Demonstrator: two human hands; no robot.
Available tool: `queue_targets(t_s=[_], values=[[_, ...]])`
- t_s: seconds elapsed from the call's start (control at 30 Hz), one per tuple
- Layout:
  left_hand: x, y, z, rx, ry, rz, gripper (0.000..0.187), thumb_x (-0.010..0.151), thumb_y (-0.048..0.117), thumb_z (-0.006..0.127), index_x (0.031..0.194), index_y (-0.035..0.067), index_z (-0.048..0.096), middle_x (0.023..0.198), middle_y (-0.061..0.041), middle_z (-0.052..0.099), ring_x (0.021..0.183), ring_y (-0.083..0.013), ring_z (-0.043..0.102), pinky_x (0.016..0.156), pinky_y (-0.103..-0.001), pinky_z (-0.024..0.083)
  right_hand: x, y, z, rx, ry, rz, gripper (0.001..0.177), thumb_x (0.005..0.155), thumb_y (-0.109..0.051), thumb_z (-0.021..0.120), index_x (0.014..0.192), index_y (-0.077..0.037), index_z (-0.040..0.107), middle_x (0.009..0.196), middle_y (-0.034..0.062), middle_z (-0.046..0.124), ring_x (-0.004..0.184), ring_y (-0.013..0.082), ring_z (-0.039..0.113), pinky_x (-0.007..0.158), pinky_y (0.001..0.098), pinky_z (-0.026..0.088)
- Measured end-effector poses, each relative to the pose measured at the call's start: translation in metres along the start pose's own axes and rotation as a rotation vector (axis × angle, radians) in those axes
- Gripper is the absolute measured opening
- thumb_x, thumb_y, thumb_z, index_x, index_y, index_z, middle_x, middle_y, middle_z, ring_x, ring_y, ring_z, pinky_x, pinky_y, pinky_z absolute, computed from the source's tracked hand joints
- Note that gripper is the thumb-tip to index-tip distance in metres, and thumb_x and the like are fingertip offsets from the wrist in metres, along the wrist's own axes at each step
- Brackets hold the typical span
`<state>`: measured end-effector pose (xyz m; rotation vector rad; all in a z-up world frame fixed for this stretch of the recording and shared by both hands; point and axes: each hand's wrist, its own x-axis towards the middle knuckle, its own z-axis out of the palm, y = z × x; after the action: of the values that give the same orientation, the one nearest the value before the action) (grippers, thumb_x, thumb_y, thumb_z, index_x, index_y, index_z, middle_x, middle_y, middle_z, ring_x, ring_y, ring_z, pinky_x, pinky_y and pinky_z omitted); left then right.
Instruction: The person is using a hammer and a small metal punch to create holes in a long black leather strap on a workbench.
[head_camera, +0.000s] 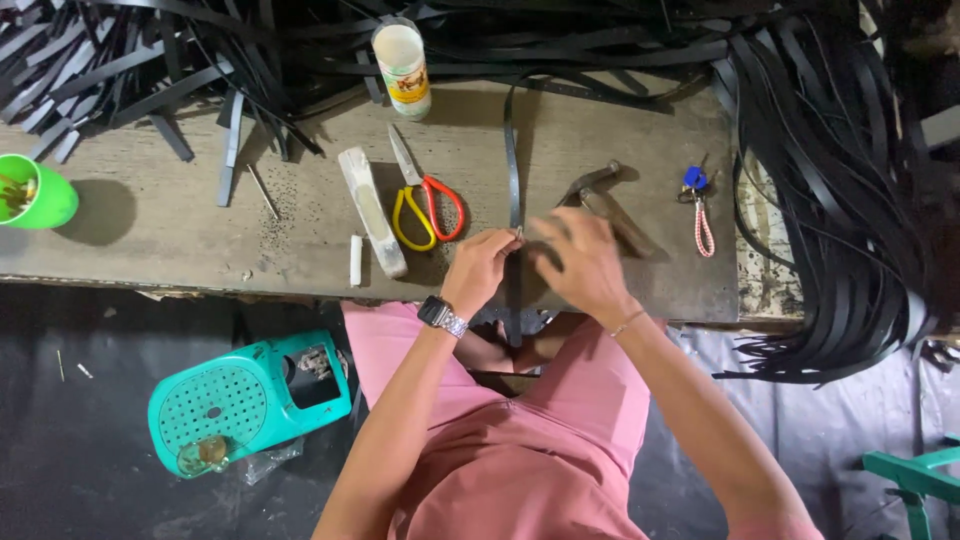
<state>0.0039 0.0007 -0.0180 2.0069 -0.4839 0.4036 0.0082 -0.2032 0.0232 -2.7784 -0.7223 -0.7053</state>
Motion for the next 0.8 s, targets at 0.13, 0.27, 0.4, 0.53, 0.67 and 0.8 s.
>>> queue_targets(t_s=[0.13, 0.27, 0.4, 0.53, 0.67, 0.8], values=[[0.007, 0.018, -0.008, -0.001, 0.056, -0.017, 0.018, 0.092, -0.006, 0.067, 0.088, 0.011, 0.071, 0.081, -0.008, 0.074, 0.081, -0.0301, 0.075, 0.074, -0.035, 0.06, 0.006, -0.014, 0.001, 0.213, -0.149, -0.047, 0.046, 0.087, -0.053, 0.073, 0.114, -0.017, 0.072, 0.129, 0.0061, 0.059, 0.125, 0.0305, 0.055, 0.093, 0.0441, 0.041], [0.017, 0.024, -0.025, -0.296, 0.272, -0.381, 0.022, 0.107, 0.014, 0.057, 0.092, 0.009, 0.073, 0.082, -0.012, 0.077, 0.078, -0.0201, 0.075, 0.074, -0.033, 0.059, 0.008, -0.019, -0.007, 0.23, -0.135, -0.038, 0.046, 0.088, -0.053, 0.07, 0.119, -0.02, 0.071, 0.131, 0.0068, 0.057, 0.127, 0.0308, 0.052, 0.087, 0.0438, 0.04], [0.013, 0.029, -0.028, -0.327, 0.219, -0.429, 0.021, 0.106, 0.012, 0.06, 0.091, 0.008, 0.073, 0.083, -0.012, 0.077, 0.076, -0.0261, 0.077, 0.076, -0.034, 0.06, 0.002, -0.023, -0.012, 0.256, -0.164, -0.011, 0.055, 0.086, -0.056, 0.069, 0.133, -0.027, 0.066, 0.135, 0.0072, 0.055, 0.13, 0.0316, 0.05, 0.091, 0.0447, 0.04], [0.012, 0.024, -0.022, -0.305, 0.16, -0.361, 0.017, 0.102, 0.008, 0.064, 0.089, 0.01, 0.074, 0.079, -0.005, 0.077, 0.072, -0.0171, 0.077, 0.073, -0.029, 0.06, -0.002, -0.023, -0.012, 0.262, -0.155, 0.0, 0.062, 0.083, -0.058, 0.072, 0.134, -0.025, 0.065, 0.14, 0.0082, 0.056, 0.135, 0.0297, 0.05, 0.096, 0.0447, 0.041], [0.011, 0.026, -0.017, -0.256, 0.145, -0.315, 0.017, 0.1, 0.002, 0.067, 0.087, 0.009, 0.076, 0.077, -0.006, 0.076, 0.068, -0.019, 0.076, 0.072, -0.029, 0.06, -0.001, -0.024, -0.014, 0.282, -0.151, 0.005, 0.062, 0.081, -0.054, 0.075, 0.134, -0.023, 0.066, 0.141, 0.0083, 0.057, 0.136, 0.0296, 0.051, 0.096, 0.045, 0.042], [0.011, 0.023, -0.015, -0.249, 0.137, -0.304, 0.018, 0.1, 0.003, 0.067, 0.087, 0.011, 0.076, 0.077, -0.004, 0.076, 0.068, -0.017, 0.076, 0.073, -0.029, 0.06, -0.002, -0.024, -0.015, 0.267, -0.154, 0.003, 0.061, 0.084, -0.057, 0.072, 0.135, -0.024, 0.065, 0.142, 0.008, 0.056, 0.137, 0.0284, 0.05, 0.097, 0.0439, 0.042]])
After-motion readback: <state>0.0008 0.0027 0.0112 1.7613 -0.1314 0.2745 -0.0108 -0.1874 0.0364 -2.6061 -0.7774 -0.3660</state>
